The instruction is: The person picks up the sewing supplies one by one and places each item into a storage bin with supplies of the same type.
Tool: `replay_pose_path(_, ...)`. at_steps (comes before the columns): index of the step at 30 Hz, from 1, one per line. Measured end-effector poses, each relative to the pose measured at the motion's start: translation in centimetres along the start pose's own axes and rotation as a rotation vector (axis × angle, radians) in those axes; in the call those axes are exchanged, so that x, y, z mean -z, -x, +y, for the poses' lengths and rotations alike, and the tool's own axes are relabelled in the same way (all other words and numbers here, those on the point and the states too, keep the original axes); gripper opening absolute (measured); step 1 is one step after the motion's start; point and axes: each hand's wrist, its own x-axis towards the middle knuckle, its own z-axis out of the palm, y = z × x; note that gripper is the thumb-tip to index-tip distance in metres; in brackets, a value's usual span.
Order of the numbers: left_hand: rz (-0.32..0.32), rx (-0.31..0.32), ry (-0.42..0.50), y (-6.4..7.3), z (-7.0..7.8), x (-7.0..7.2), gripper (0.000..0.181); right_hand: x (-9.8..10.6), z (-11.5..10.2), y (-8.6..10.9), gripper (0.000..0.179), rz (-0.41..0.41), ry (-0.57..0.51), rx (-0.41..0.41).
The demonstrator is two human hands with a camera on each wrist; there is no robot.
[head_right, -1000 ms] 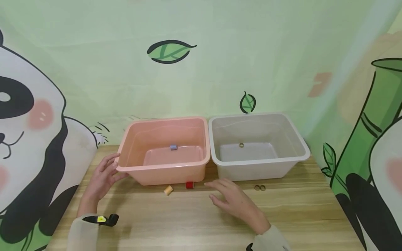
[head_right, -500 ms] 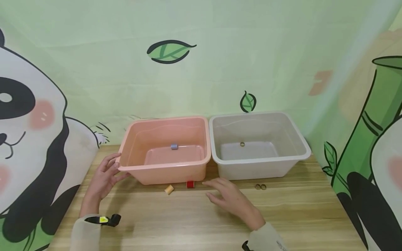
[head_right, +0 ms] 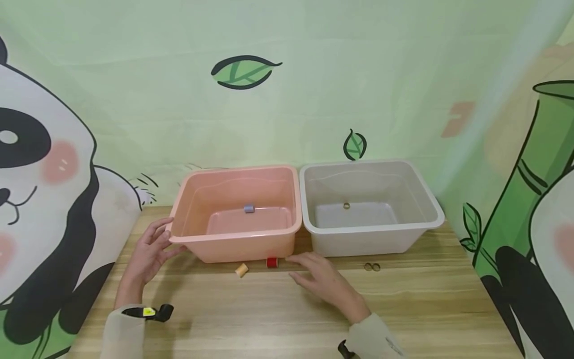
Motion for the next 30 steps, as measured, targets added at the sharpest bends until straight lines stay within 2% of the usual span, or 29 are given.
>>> replay_pose_path(5,0.014,0.020,-0.005,-0.1,0.0,0.0,0.043,-0.5,0.1,-0.6,0.037,-0.027,-0.029,-0.050)
replay_pose_path(20,0.029,0.063,-0.028,-0.2,-0.1,0.1,0.046,-2.0,0.4,-1.6,0.040,-0.048,-0.072,-0.088)
replay_pose_path(30,0.021,0.048,0.001,-0.1,0.0,0.0,0.043,-2.8,1.1,-2.1,0.039,-0.049,-0.077,-0.085)
